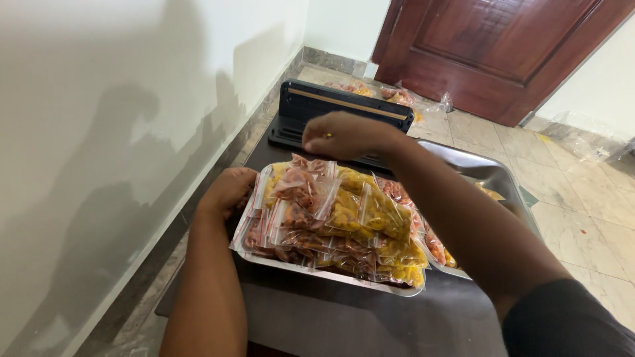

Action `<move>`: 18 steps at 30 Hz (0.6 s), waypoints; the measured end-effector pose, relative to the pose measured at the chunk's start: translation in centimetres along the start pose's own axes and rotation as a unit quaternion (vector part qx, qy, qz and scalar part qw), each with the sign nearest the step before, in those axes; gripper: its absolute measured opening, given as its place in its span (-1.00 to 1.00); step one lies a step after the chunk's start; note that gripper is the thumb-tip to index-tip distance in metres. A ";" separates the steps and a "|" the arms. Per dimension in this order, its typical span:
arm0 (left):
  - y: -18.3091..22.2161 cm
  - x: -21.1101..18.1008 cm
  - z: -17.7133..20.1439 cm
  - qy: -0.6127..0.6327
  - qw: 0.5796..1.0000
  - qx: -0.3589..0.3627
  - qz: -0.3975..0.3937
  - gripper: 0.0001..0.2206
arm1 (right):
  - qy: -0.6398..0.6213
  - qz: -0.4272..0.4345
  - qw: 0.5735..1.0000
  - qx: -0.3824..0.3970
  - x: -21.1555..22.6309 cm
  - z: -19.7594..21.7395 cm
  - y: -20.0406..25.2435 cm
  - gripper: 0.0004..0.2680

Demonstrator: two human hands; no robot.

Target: The person is organizing small, sealed plastic bags containing food items by picking them up and neatly arranging them into a larger white tray.

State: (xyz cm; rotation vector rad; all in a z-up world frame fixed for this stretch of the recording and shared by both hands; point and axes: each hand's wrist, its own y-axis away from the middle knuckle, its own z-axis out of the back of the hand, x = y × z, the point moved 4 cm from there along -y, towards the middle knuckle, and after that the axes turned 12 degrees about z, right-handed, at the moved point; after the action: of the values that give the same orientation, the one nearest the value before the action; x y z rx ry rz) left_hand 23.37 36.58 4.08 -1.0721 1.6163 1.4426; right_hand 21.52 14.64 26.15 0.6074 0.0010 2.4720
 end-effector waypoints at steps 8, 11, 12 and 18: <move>0.0 0.2 -0.1 -0.014 1.000 -0.015 -0.004 -0.82 | 0.054 -0.029 0.996 0.059 6.3 -3.4 3.8 -0.47; -1.2 0.5 0.3 -0.037 0.999 -0.023 -0.017 -0.81 | 0.063 -0.014 0.998 0.025 5.0 -3.9 3.7 -0.56; -1.7 0.7 0.5 -0.037 0.999 -0.023 -0.018 -0.80 | 0.061 -0.014 0.998 -0.010 4.1 -3.8 3.6 -0.66; -1.9 1.1 0.6 -0.041 0.999 -0.026 -0.017 -0.80 | -0.037 0.050 0.984 -0.167 -1.5 -0.9 2.8 -0.88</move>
State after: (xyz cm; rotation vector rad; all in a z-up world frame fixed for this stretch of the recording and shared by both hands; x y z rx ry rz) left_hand 24.65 37.01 2.21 -1.0511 1.5026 1.4949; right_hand 20.74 11.61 25.09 0.5613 -0.4734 2.4655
